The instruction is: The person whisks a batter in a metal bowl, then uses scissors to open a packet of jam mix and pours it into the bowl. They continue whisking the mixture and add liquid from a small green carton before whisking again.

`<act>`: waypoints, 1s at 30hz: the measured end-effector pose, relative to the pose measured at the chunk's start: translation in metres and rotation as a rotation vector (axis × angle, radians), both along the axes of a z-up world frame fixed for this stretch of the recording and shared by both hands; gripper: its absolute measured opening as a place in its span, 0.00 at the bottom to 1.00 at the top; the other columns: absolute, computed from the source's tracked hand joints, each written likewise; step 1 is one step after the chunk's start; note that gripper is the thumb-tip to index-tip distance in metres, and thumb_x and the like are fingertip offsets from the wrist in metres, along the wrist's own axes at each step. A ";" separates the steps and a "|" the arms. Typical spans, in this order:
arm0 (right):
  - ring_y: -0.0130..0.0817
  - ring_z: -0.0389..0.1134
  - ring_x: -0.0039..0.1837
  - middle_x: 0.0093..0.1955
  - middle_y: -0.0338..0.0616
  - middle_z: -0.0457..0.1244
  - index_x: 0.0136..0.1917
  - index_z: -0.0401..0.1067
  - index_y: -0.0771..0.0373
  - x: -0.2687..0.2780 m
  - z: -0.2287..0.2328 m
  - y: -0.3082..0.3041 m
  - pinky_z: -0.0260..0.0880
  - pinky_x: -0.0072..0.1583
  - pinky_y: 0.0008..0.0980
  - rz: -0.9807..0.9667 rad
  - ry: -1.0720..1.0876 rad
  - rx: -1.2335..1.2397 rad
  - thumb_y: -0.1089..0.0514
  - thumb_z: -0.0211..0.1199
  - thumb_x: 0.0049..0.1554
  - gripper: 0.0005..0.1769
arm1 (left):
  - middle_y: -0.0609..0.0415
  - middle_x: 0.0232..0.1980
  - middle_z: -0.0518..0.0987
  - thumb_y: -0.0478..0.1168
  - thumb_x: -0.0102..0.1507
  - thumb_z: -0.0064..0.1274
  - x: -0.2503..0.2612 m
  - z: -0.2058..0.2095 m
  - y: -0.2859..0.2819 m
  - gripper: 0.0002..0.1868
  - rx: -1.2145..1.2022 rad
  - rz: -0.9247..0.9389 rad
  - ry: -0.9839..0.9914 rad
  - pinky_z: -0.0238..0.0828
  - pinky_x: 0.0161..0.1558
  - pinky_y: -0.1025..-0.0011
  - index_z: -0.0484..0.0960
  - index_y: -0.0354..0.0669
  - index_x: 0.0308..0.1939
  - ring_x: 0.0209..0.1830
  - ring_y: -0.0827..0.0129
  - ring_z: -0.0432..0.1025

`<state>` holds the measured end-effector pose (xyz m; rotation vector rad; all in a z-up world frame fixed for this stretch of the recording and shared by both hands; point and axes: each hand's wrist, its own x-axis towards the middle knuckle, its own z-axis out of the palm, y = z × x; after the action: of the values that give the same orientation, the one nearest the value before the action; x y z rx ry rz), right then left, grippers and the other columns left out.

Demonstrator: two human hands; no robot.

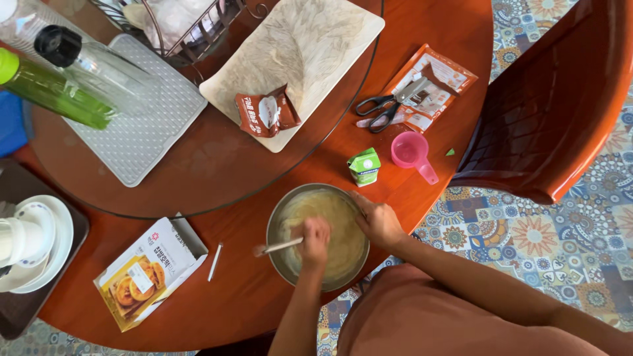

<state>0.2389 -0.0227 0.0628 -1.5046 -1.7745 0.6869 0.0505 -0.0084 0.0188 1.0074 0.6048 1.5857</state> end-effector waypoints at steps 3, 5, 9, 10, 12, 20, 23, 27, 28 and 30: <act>0.59 0.71 0.44 0.43 0.62 0.68 0.69 0.67 0.63 0.000 -0.001 -0.004 0.71 0.47 0.52 -0.012 0.033 -0.032 0.63 0.58 0.51 0.31 | 0.54 0.19 0.65 0.52 0.75 0.37 -0.021 0.039 -0.038 0.30 -0.068 -0.056 0.104 0.58 0.24 0.70 0.64 0.41 0.20 0.18 0.68 0.59; 0.59 0.71 0.43 0.42 0.61 0.69 0.66 0.69 0.63 0.000 0.002 -0.005 0.71 0.46 0.52 -0.016 0.054 -0.010 0.62 0.58 0.52 0.27 | 0.54 0.19 0.64 0.52 0.76 0.39 -0.034 0.075 -0.045 0.30 0.057 -0.046 0.172 0.60 0.26 0.68 0.63 0.42 0.21 0.18 0.69 0.59; 0.50 0.71 0.39 0.37 0.54 0.68 0.54 0.70 0.62 0.020 0.013 -0.006 0.72 0.45 0.47 -0.125 -0.083 -0.243 0.47 0.70 0.57 0.20 | 0.55 0.19 0.65 0.52 0.76 0.39 -0.024 0.145 -0.040 0.30 0.148 0.013 0.194 0.67 0.31 0.66 0.62 0.41 0.21 0.18 0.69 0.62; 0.48 0.72 0.40 0.39 0.53 0.68 0.56 0.70 0.60 0.028 0.016 -0.005 0.73 0.46 0.45 -0.187 -0.068 -0.288 0.47 0.72 0.55 0.22 | 0.55 0.19 0.65 0.52 0.77 0.39 -0.023 0.161 -0.041 0.30 0.158 0.015 0.185 0.67 0.33 0.66 0.62 0.41 0.21 0.19 0.69 0.62; 0.45 0.70 0.48 0.48 0.54 0.66 0.60 0.66 0.62 0.041 0.018 0.005 0.75 0.49 0.42 -0.229 -0.018 -0.193 0.51 0.76 0.50 0.30 | 0.54 0.20 0.65 0.52 0.77 0.39 -0.019 0.186 -0.045 0.31 0.180 0.009 0.166 0.68 0.36 0.65 0.62 0.41 0.22 0.21 0.68 0.63; 0.56 0.58 0.72 0.74 0.61 0.53 0.78 0.48 0.70 0.032 -0.020 0.065 0.63 0.68 0.46 -0.150 0.082 0.299 0.61 0.84 0.34 0.67 | 0.53 0.23 0.66 0.51 0.77 0.38 -0.024 0.224 -0.049 0.28 0.194 0.082 0.194 0.69 0.41 0.63 0.64 0.40 0.24 0.24 0.66 0.64; 0.51 0.61 0.70 0.69 0.56 0.59 0.75 0.56 0.65 0.035 -0.033 0.076 0.65 0.68 0.45 -0.155 0.082 0.186 0.62 0.84 0.34 0.60 | 0.52 0.22 0.66 0.50 0.77 0.39 -0.021 0.211 -0.043 0.28 0.162 0.126 0.174 0.69 0.41 0.63 0.64 0.41 0.24 0.24 0.66 0.65; 0.41 0.70 0.66 0.60 0.46 0.67 0.64 0.63 0.62 0.035 -0.036 0.080 0.70 0.66 0.41 -0.167 0.258 -0.128 0.55 0.82 0.42 0.42 | 0.52 0.22 0.66 0.51 0.76 0.38 -0.022 0.176 -0.039 0.28 0.099 0.240 0.190 0.70 0.42 0.63 0.64 0.40 0.24 0.22 0.66 0.64; 0.42 0.70 0.64 0.59 0.45 0.67 0.63 0.62 0.62 0.036 -0.032 0.080 0.71 0.65 0.41 -0.143 0.287 -0.107 0.55 0.81 0.42 0.40 | 0.52 0.22 0.66 0.51 0.76 0.38 -0.024 0.163 -0.038 0.28 0.084 0.268 0.170 0.70 0.42 0.62 0.64 0.40 0.24 0.23 0.66 0.64; 0.45 0.68 0.62 0.56 0.45 0.65 0.61 0.64 0.61 0.035 -0.017 0.079 0.70 0.62 0.42 -0.101 0.208 0.040 0.58 0.79 0.41 0.38 | 0.53 0.22 0.66 0.51 0.76 0.38 -0.030 0.138 -0.035 0.28 0.054 0.327 0.129 0.70 0.43 0.62 0.64 0.40 0.24 0.23 0.65 0.65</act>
<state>0.2734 0.0565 0.0455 -1.4303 -1.5373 0.7257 0.0207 -0.0436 0.1564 1.0989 0.8534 1.8386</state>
